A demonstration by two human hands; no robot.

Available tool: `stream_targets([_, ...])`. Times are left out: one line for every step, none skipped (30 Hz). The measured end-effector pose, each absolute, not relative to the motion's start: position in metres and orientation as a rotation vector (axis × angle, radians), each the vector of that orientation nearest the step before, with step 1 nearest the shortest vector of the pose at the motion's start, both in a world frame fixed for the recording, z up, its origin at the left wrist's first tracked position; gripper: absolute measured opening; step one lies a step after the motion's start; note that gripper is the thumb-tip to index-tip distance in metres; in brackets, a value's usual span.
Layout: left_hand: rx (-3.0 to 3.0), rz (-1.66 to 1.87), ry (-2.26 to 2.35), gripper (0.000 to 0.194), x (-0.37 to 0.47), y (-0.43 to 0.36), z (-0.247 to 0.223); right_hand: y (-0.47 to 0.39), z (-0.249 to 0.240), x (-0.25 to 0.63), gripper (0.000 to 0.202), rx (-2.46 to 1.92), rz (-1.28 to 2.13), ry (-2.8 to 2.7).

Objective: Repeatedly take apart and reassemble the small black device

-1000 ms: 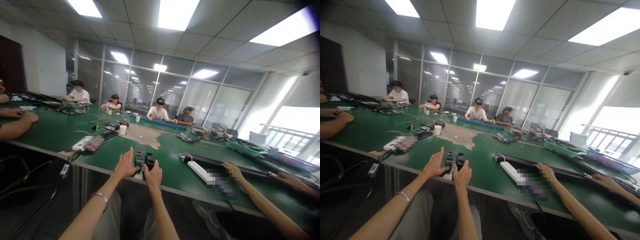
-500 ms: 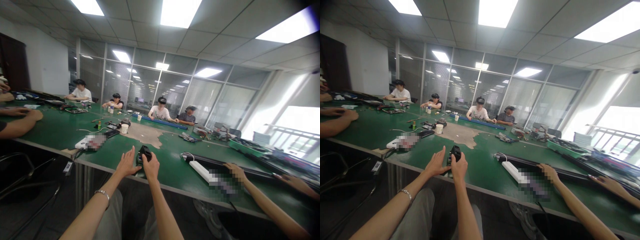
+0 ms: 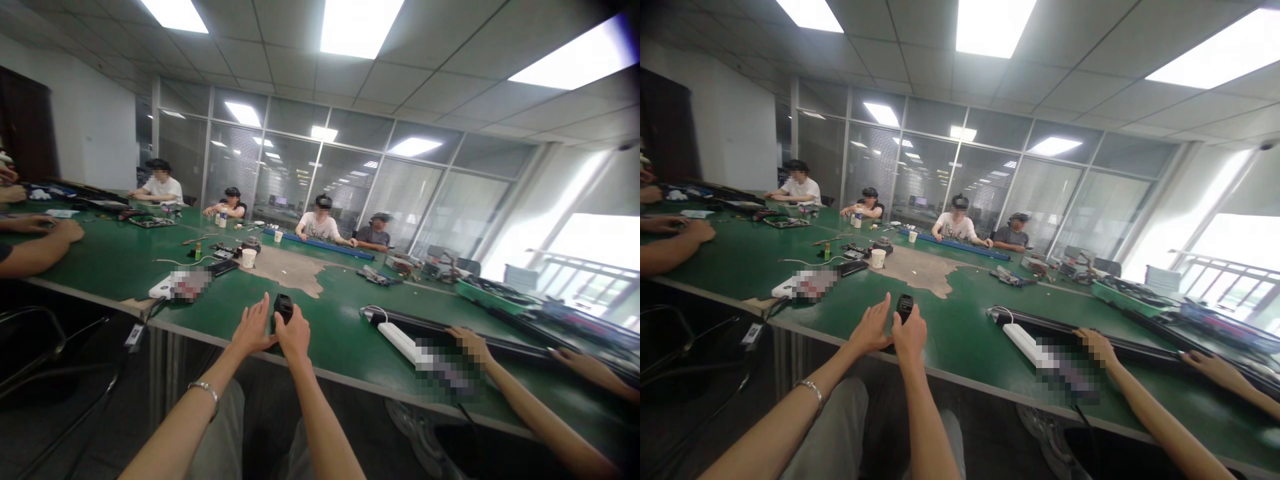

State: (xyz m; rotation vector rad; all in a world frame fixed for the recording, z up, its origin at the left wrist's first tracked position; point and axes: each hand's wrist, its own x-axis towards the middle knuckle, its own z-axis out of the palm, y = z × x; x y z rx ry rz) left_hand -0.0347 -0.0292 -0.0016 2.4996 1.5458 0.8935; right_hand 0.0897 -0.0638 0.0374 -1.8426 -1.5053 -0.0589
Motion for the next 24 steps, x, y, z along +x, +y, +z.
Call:
stream_targets([2.5, 0.905, 1.543, 0.106, -0.035, -0.029, -0.002, -0.065, 0.036, 0.089, 0.046, -1.857, -0.059, -1.523])
stream_targets([2.498, 0.911, 1.54, 0.104, -0.034, -0.029, -0.002, -0.065, 0.034, 0.089, 0.044, -1.873, -0.053, -1.54])
stream_targets([2.493, 0.913, 1.539, 0.101, -0.034, -0.029, -0.002, -0.066, 0.032, 0.089, 0.041, -1.889, -0.042, -1.554])
stream_targets([2.486, 0.911, 1.54, 0.099, -0.034, -0.029, -0.002, -0.067, 0.03, 0.089, 0.039, -1.903, -0.029, -1.566])
stream_targets([2.477, 0.904, 1.543, 0.098, -0.034, -0.029, -0.002, -0.067, 0.028, 0.089, 0.037, -1.912, -0.016, -1.576])
stream_targets([2.469, 0.895, 1.545, 0.098, -0.033, -0.028, -0.001, -0.068, 0.026, 0.089, 0.037, -1.918, -0.005, -1.583])
stream_targets([2.465, 0.887, 1.545, 0.098, -0.033, -0.028, -0.001, -0.069, 0.024, 0.09, 0.038, -1.919, 0.001, -1.589])
stream_targets([2.463, 0.879, 1.545, 0.099, -0.033, -0.028, -0.001, -0.069, 0.023, 0.09, 0.042, -1.919, 0.007, -1.593])
stream_targets([2.461, 0.872, 1.547, 0.1, -0.033, -0.028, -0.001, -0.069, 0.021, 0.09, 0.047, -1.918, 0.011, -1.593])
stream_targets([2.461, 0.866, 1.547, 0.1, -0.033, -0.028, -0.001, -0.069, 0.02, 0.091, 0.052, -1.918, 0.013, -1.585])
stream_targets([2.46, 0.863, 1.549, 0.1, -0.033, -0.028, -0.001, -0.069, 0.019, 0.091, 0.058, -1.92, 0.013, -1.574])
stream_targets([2.457, 0.861, 1.553, 0.099, -0.033, -0.028, -0.001, -0.069, 0.018, 0.091, 0.062, -1.924, 0.011, -1.562])
stream_targets([2.454, 0.861, 1.557, 0.098, -0.032, -0.028, -0.001, -0.068, 0.017, 0.091, 0.064, -1.93, 0.009, -1.552])
stream_targets([2.452, 0.864, 1.558, 0.096, -0.032, -0.028, -0.001, -0.068, 0.016, 0.091, 0.062, -1.935, 0.006, -1.544])
stream_targets([2.451, 0.867, 1.559, 0.095, -0.032, -0.028, -0.001, -0.068, 0.016, 0.091, 0.058, -1.937, 0.004, -1.542])
stream_targets([2.45, 0.87, 1.56, 0.094, -0.032, -0.028, -0.001, -0.068, 0.015, 0.091, 0.053, -1.936, 0.003, -1.54])
stream_targets([2.449, 0.874, 1.561, 0.093, -0.032, -0.027, -0.002, -0.068, 0.014, 0.091, 0.049, -1.934, 0.003, -1.537])
stream_targets([2.449, 0.878, 1.559, 0.093, -0.032, -0.027, -0.002, -0.068, 0.015, 0.09, 0.046, -1.931, 0.004, -1.53])
stream_targets([2.449, 0.884, 1.556, 0.093, -0.032, -0.027, -0.002, -0.068, 0.015, 0.09, 0.045, -1.928, 0.004, -1.526])
stream_targets([2.45, 0.893, 1.553, 0.094, -0.033, -0.027, -0.003, -0.068, 0.017, 0.09, 0.045, -1.92, 0.002, -1.52])
stream_targets([2.454, 0.905, 1.548, 0.096, -0.033, -0.027, -0.003, -0.068, 0.018, 0.09, 0.046, -1.904, -0.001, -1.512])
stream_targets([2.462, 0.917, 1.539, 0.099, -0.034, -0.026, -0.003, -0.067, 0.021, 0.091, 0.048, -1.88, -0.005, -1.498])
stream_targets([2.473, 0.926, 1.532, 0.102, -0.034, -0.026, -0.004, -0.067, 0.023, 0.092, 0.05, -1.853, -0.009, -1.475])
stream_targets([2.485, 0.931, 1.526, 0.105, -0.035, -0.027, -0.004, -0.066, 0.025, 0.094, 0.052, -1.822, -0.016, -1.444])
